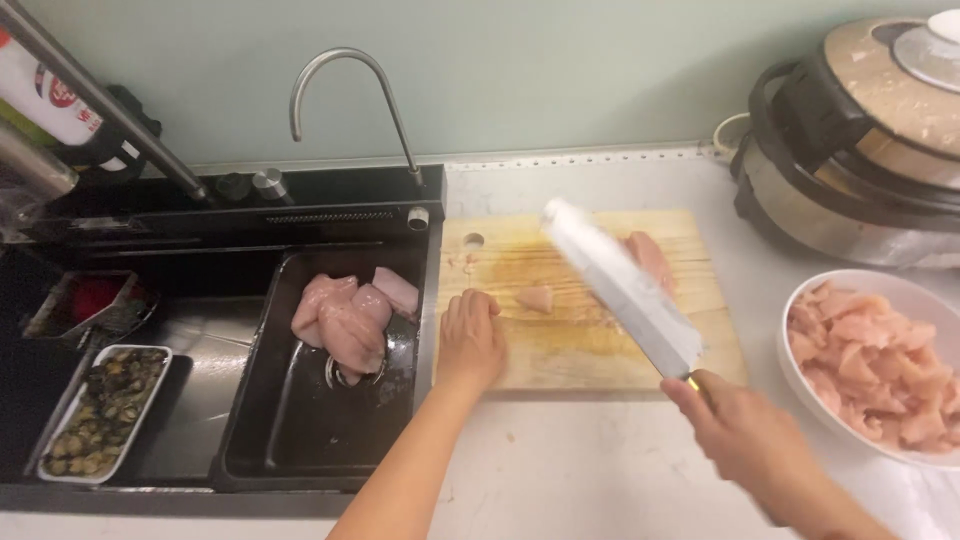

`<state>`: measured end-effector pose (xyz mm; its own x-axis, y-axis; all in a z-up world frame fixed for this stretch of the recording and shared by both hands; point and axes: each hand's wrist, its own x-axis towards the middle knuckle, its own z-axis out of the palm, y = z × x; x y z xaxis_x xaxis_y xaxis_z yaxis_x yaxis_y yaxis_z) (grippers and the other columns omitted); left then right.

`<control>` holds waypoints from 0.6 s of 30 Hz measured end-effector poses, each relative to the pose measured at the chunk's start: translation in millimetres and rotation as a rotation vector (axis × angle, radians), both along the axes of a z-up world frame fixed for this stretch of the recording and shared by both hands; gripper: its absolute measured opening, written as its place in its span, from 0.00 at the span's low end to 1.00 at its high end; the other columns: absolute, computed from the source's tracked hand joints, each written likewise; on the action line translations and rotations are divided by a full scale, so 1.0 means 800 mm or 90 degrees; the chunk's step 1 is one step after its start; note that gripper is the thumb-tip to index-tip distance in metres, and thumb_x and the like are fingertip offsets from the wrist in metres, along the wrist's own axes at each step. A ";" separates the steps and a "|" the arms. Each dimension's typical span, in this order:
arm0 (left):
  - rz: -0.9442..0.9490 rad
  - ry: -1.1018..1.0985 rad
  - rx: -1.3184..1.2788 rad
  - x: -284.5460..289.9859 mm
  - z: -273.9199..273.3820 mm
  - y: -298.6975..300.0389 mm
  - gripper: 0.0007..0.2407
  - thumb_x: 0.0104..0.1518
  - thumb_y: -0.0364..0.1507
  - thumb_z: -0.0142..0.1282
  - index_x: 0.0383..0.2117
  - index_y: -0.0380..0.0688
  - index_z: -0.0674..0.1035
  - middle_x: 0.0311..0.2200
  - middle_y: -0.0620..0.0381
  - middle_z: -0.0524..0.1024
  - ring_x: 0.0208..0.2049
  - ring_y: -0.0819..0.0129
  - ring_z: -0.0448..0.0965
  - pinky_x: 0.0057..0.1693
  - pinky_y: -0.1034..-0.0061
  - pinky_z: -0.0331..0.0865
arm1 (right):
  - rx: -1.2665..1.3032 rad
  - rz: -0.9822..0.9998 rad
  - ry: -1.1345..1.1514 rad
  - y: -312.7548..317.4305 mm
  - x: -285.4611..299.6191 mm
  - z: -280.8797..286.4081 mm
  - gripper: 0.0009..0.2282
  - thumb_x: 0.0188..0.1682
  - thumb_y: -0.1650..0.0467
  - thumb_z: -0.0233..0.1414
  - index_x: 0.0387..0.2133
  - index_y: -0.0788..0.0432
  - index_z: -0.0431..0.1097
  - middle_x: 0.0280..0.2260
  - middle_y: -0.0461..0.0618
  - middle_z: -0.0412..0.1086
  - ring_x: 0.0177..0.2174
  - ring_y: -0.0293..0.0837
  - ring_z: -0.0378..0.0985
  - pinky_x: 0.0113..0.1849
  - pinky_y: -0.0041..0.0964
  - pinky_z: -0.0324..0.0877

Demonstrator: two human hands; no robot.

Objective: Cutting raw chicken breast into small pieces on a wooden cutting board using a kitchen cleaver.

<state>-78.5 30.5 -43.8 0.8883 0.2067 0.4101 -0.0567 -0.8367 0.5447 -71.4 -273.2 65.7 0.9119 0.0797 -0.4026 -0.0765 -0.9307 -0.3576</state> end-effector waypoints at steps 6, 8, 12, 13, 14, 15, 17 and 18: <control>0.002 0.014 0.001 0.005 0.009 -0.003 0.12 0.47 0.18 0.52 0.36 0.43 0.68 0.39 0.51 0.68 0.45 0.53 0.68 0.53 0.61 0.60 | -0.087 0.051 0.181 0.006 0.005 0.017 0.19 0.51 0.49 0.41 0.42 0.46 0.69 0.20 0.53 0.71 0.19 0.48 0.78 0.30 0.46 0.79; 0.007 0.010 0.009 0.007 0.010 0.007 0.12 0.47 0.18 0.52 0.37 0.43 0.68 0.39 0.51 0.68 0.46 0.54 0.68 0.53 0.61 0.61 | -0.074 0.033 0.124 0.004 0.006 0.025 0.21 0.52 0.49 0.41 0.39 0.50 0.71 0.20 0.53 0.71 0.18 0.49 0.78 0.30 0.46 0.77; 0.012 0.011 0.019 0.010 0.007 0.000 0.11 0.48 0.19 0.51 0.37 0.43 0.68 0.39 0.51 0.68 0.46 0.54 0.68 0.53 0.62 0.61 | -0.030 0.192 -0.193 -0.065 0.008 -0.095 0.23 0.50 0.48 0.43 0.35 0.51 0.75 0.18 0.44 0.72 0.21 0.46 0.74 0.27 0.48 0.70; 0.013 0.011 0.021 0.006 0.007 0.002 0.11 0.48 0.19 0.51 0.37 0.43 0.68 0.39 0.51 0.68 0.46 0.54 0.68 0.53 0.62 0.61 | -0.028 0.193 -0.194 -0.045 0.000 -0.061 0.23 0.50 0.48 0.43 0.35 0.51 0.75 0.18 0.44 0.72 0.21 0.46 0.74 0.27 0.48 0.70; 0.008 0.010 0.027 0.003 0.006 0.004 0.11 0.48 0.19 0.51 0.36 0.43 0.68 0.39 0.50 0.68 0.45 0.54 0.68 0.53 0.61 0.61 | -0.078 0.124 0.007 -0.025 -0.008 -0.026 0.22 0.50 0.48 0.42 0.38 0.48 0.74 0.19 0.48 0.72 0.20 0.47 0.76 0.29 0.45 0.74; 0.007 0.005 0.029 0.005 0.005 0.003 0.11 0.48 0.19 0.52 0.36 0.42 0.68 0.38 0.50 0.68 0.45 0.53 0.68 0.53 0.61 0.61 | -0.130 0.052 0.202 -0.008 -0.009 0.009 0.21 0.51 0.48 0.41 0.42 0.45 0.73 0.20 0.52 0.73 0.20 0.49 0.79 0.31 0.43 0.78; 0.009 -0.017 0.031 0.009 0.009 0.005 0.10 0.49 0.19 0.52 0.36 0.42 0.69 0.38 0.50 0.68 0.45 0.53 0.68 0.53 0.61 0.61 | -0.128 0.070 0.126 -0.032 0.003 -0.003 0.23 0.53 0.47 0.42 0.38 0.49 0.74 0.20 0.51 0.72 0.18 0.46 0.79 0.29 0.41 0.76; 0.006 -0.034 0.033 0.008 0.011 0.008 0.10 0.50 0.20 0.52 0.37 0.42 0.69 0.38 0.50 0.68 0.45 0.52 0.69 0.53 0.61 0.61 | -0.125 0.082 0.054 -0.043 0.005 -0.011 0.25 0.54 0.47 0.42 0.35 0.53 0.75 0.20 0.49 0.71 0.17 0.44 0.79 0.26 0.40 0.75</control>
<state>-72.3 37.0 -35.0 0.8630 0.1930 0.4669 -0.0758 -0.8642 0.4974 -67.2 -307.4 57.1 0.8613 0.1057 -0.4970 0.0253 -0.9858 -0.1658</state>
